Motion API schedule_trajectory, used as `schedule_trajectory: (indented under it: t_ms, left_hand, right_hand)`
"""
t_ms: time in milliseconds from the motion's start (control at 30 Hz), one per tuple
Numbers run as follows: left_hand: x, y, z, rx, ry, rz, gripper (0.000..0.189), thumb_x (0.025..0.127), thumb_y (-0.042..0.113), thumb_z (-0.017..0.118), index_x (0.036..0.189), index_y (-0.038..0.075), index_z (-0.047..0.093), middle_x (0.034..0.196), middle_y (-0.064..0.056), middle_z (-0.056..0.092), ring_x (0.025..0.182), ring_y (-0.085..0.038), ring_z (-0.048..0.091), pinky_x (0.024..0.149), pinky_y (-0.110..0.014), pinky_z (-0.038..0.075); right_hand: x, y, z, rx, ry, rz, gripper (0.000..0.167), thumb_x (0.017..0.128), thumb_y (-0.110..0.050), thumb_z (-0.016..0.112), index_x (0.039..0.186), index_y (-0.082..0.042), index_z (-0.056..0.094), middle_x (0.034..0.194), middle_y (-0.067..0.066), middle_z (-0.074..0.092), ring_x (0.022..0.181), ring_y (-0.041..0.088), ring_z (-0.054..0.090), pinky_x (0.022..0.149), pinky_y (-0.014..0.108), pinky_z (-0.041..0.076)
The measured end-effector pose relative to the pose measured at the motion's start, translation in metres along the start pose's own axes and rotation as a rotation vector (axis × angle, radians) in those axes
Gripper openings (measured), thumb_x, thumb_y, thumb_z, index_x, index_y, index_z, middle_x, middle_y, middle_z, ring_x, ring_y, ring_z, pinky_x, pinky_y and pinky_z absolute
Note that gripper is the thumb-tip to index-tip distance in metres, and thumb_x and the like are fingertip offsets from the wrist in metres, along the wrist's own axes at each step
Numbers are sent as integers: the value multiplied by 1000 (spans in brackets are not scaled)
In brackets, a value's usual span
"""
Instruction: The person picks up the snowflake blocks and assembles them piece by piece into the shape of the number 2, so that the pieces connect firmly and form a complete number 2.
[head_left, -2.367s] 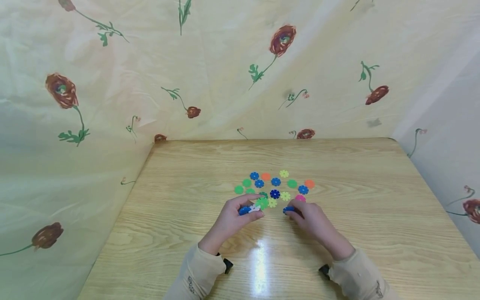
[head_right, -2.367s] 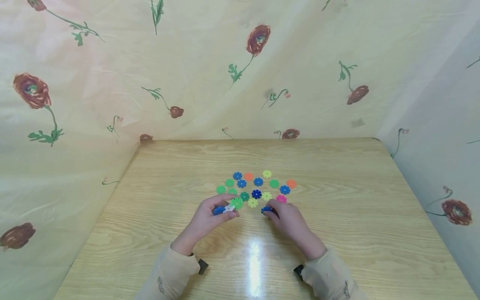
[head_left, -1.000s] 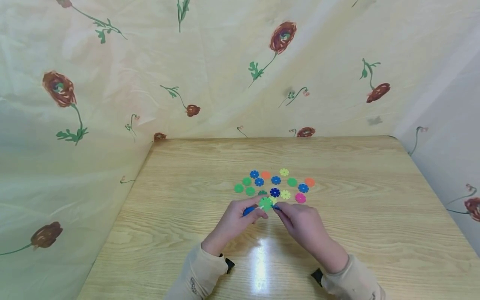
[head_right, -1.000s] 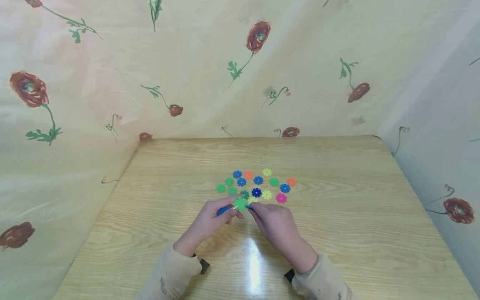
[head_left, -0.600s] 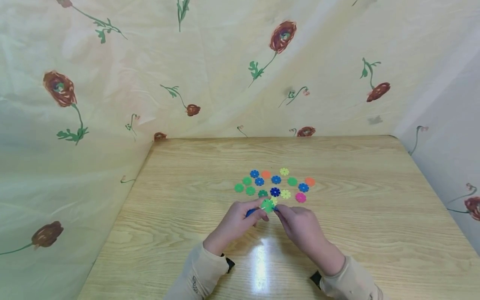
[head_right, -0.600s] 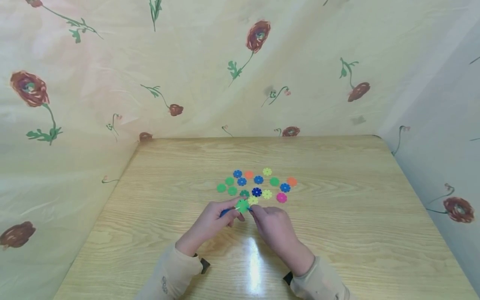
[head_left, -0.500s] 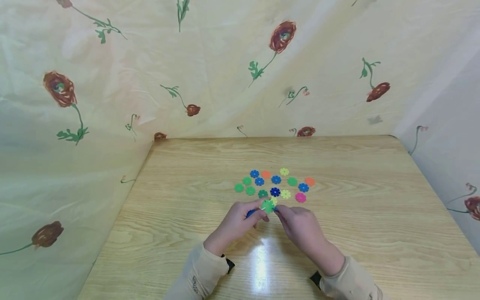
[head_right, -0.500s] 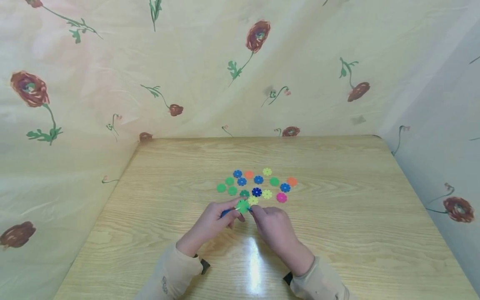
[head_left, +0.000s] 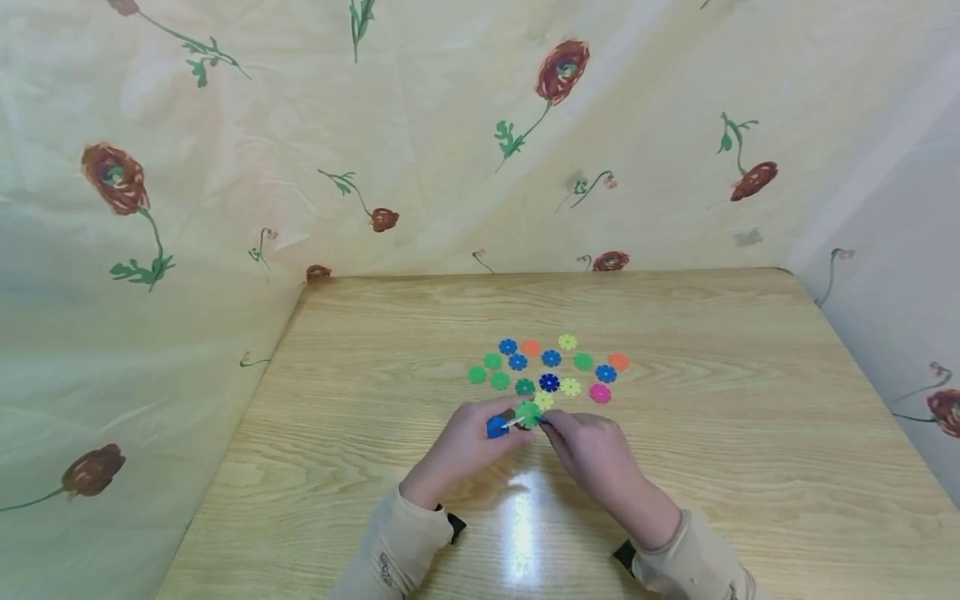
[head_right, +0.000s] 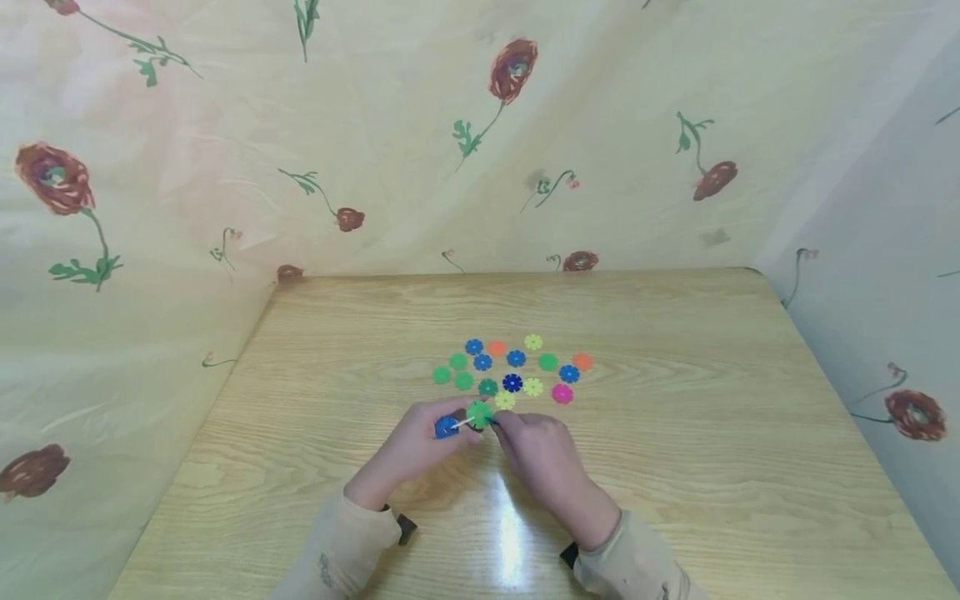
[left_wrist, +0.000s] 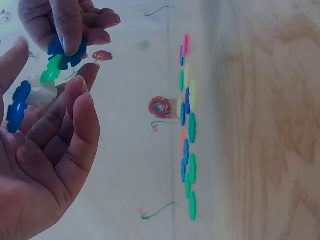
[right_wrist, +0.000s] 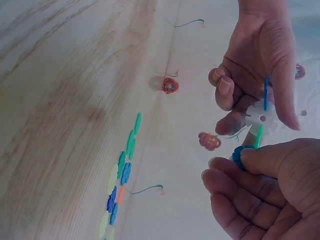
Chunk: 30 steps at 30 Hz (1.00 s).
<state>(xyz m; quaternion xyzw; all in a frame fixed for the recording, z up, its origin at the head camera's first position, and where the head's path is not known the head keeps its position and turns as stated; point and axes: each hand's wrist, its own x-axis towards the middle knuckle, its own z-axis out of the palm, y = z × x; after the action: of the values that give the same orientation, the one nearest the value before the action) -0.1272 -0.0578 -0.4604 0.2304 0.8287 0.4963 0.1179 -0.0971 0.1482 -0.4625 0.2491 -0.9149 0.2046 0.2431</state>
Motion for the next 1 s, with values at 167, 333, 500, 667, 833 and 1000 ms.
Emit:
schedule_trajectory:
  t_ms: [167,333,500,667,833,1000]
  left_hand:
    - [3,4,-1,45,-25,21,56,92,29,79,145,19,61,141,-3,67,117,-21,65,103,-39,54]
    - [5,5,3,22,-28,48,44,96,23,75,138,14,66,136,-4,70,105,-15,63,91,-28,54]
    - [4,0,6,-35,20,1,32,98,23,72,129,16,72,128,1,73,90,-8,56,78,-22,48]
    - [3,-4,3,-87,58,-32,30,98,24,72,127,17,73,127,3,72,86,-8,55,72,-21,48]
    - [2,-6,-2,-116,71,-33,26,100,22,70,124,13,72,114,-4,74,72,-8,49,62,-20,44]
    - [1,-6,-3,-145,69,-59,23,101,20,69,122,11,72,111,-7,74,73,-9,50,63,-20,44]
  right_hand:
    - [0,1,-1,24,-14,12,11,84,-4,82,88,-8,74,66,-1,70,54,4,55,54,20,50]
    - [1,0,0,54,-34,13,10,85,-5,82,89,-9,74,67,-3,69,55,3,54,55,20,50]
    - [2,3,-3,85,-87,50,10,87,-8,81,95,-10,75,76,0,75,61,5,61,58,21,53]
    - [4,18,-8,116,-154,155,12,89,-13,80,99,-8,77,80,1,76,66,8,64,60,22,53]
    - [5,47,-7,137,-220,322,12,93,-13,76,102,-4,77,85,6,77,70,12,64,64,31,55]
    - [5,80,0,81,-317,438,12,96,-12,71,102,-3,76,90,11,76,74,20,67,68,40,56]
